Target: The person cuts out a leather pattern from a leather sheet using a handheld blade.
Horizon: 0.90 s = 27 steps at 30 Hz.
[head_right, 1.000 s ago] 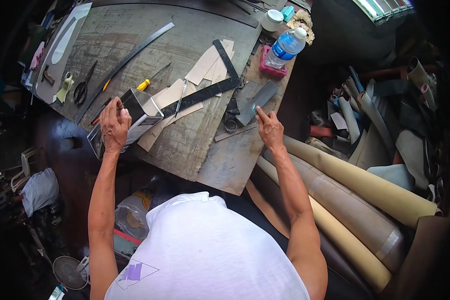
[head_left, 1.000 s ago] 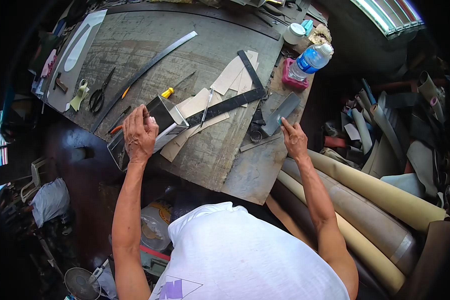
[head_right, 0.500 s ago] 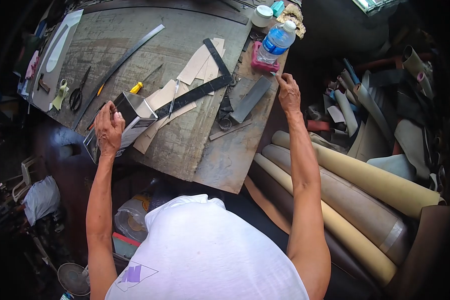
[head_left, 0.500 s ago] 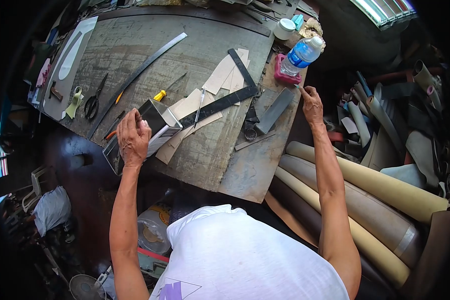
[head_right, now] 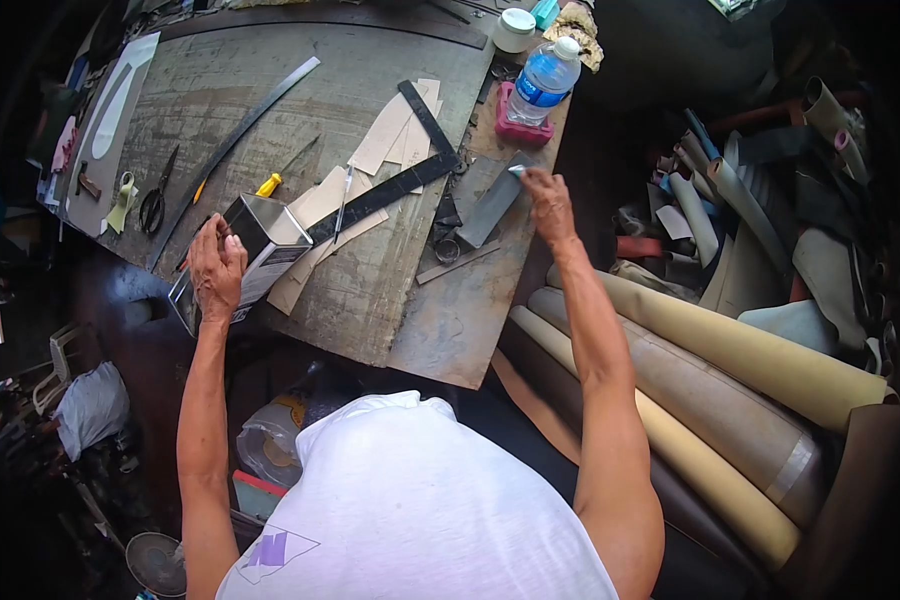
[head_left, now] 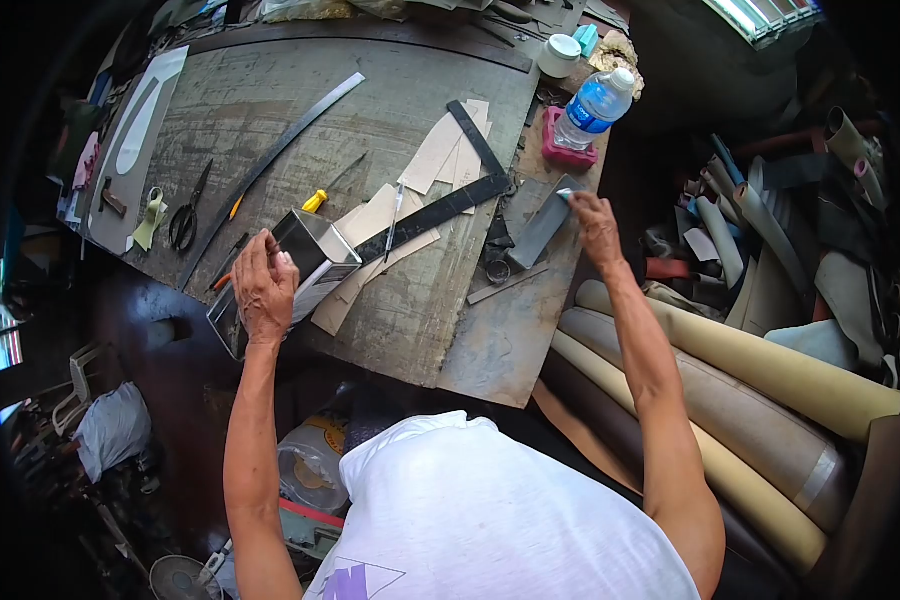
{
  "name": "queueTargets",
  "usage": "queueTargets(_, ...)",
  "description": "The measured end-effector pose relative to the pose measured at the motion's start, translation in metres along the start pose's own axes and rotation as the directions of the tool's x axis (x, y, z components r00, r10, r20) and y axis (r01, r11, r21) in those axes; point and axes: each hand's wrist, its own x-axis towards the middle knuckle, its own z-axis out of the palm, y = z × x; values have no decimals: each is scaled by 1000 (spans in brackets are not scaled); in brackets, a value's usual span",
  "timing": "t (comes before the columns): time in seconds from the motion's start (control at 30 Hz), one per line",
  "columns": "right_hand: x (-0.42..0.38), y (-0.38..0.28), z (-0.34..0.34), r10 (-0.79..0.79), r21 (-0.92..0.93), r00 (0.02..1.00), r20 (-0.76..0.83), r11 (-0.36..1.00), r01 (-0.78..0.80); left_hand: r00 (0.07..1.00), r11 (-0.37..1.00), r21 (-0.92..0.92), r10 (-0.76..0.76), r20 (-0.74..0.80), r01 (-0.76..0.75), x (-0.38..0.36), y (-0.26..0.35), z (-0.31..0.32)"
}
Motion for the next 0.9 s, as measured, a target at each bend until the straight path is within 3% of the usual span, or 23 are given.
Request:
queueTargets(0.03, -6, -22, 5, -67, 43, 998, 6, 997, 66, 1000, 1000, 4, 3, -12, -3, 3, -2, 1)
queueTargets(0.07, -16, -39, 5, -71, 163, 987, 141, 986, 48, 1000, 1000, 7, 6, -17, -6, 4, -4, 3)
queueTargets(0.17, -14, -48, -23, -294, 185, 886, 359, 953, 242, 999, 1000, 5, 15, -29, -15, 5, -4, 3)
queueTargets(0.27, 16, -8, -34, 37, 73, 999, 15, 997, -38, 1000, 1000, -3, 7, -23, -7, 1, -3, 4)
queueTargets(0.3, 23, 4, -29, 104, 13, 993, -47, 994, -104, 1000, 1000, -3, 5, -15, -5, -1, -3, 3)
queueTargets(0.37, 10, 4, -4, 145, 22, 989, -17, 989, -144, 1000, 1000, -13, 24, -13, -24, -3, -3, 2)
queueTargets(0.43, -9, -28, 1, -69, 56, 995, 72, 996, 65, 999, 1000, -23, 20, -31, -20, 4, -2, 4)
queueTargets(0.47, -20, -42, 2, -104, 131, 978, 181, 988, 81, 1000, 999, -29, 18, -11, -19, 1, 0, 2)
queueTargets(0.57, -14, -39, -18, -141, 240, 977, 161, 966, 100, 998, 999, -20, 44, -52, -45, 5, -3, -2)
queueTargets(0.63, 10, -13, -27, 115, 139, 993, -30, 984, -110, 994, 997, -15, 78, -73, -80, 2, -1, 0)
queueTargets(0.7, 25, 11, -20, 138, 11, 982, -127, 990, -137, 991, 995, -7, 93, -93, -95, 1, -1, 2)
queueTargets(0.77, 6, -5, 2, 89, 23, 996, -5, 996, -89, 991, 995, 5, 95, -95, -95, 2, 1, 0)
queueTargets(0.8, -8, -22, 7, -24, 55, 1000, 4, 998, 24, 991, 996, 5, 89, -102, -89, 5, 1, 0)
queueTargets(0.83, -26, -40, 9, -39, 98, 992, 120, 995, 27, 991, 997, 3, 80, -106, -80, 6, 1, 1)
queueTargets(0.9, -38, -65, -11, -61, 224, 978, 199, 974, 15, 995, 997, -30, 65, -75, -68, 2, -1, 2)
